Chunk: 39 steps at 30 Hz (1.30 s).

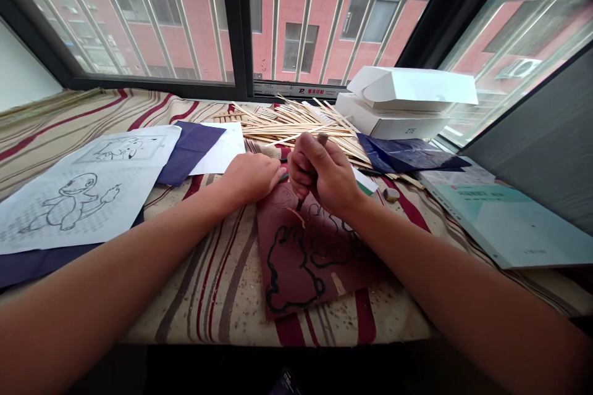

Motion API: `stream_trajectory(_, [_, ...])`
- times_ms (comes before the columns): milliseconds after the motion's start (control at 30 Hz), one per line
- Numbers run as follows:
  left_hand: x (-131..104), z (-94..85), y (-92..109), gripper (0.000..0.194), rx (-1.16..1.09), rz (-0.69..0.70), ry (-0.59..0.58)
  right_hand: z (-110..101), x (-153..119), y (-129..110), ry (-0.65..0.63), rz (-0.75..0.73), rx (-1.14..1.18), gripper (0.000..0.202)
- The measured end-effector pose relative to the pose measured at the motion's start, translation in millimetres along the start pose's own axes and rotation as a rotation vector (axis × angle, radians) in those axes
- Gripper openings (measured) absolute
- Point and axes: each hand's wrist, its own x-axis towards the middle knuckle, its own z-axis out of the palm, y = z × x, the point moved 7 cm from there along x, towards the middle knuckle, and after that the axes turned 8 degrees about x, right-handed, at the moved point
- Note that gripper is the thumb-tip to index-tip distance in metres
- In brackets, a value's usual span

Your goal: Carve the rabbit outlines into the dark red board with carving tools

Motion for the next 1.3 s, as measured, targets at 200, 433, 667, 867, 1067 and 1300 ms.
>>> stream_trajectory(200, [-1.8,-6.2,-17.9,0.061,0.065,-0.046,-0.007,-3.4,-4.1,-19.0,-0.02,-0.219,-0.188,0.051])
stream_trajectory(433, [-2.2,-5.5,-29.2,0.062,0.072,-0.011,-0.001,-12.2,-12.6,-42.8,-0.051,-0.326,-0.492,0.05])
stream_trajectory(667, [-9.3,-29.1,-35.4,0.047,-0.624,0.089,0.25,-19.5,-4.1,-22.4,-0.087,0.067,0.066,0.054])
stream_trajectory(867, [-17.0,-34.1,-19.1,0.028,-1.302,0.252,0.124,-22.5,-3.7,-10.2,-0.09,0.139,0.173,0.06])
stream_trajectory(1067, [-12.5,-22.8,-17.0,0.029,-1.091,0.263,0.051,-29.3,-2.0,-2.4,-0.036,0.129,0.111,0.062])
stream_trajectory(1300, [-3.7,-7.7,-26.8,0.035,-0.351,0.061,0.088,-30.6,-0.8,0.8,0.107,0.098,0.086,0.057])
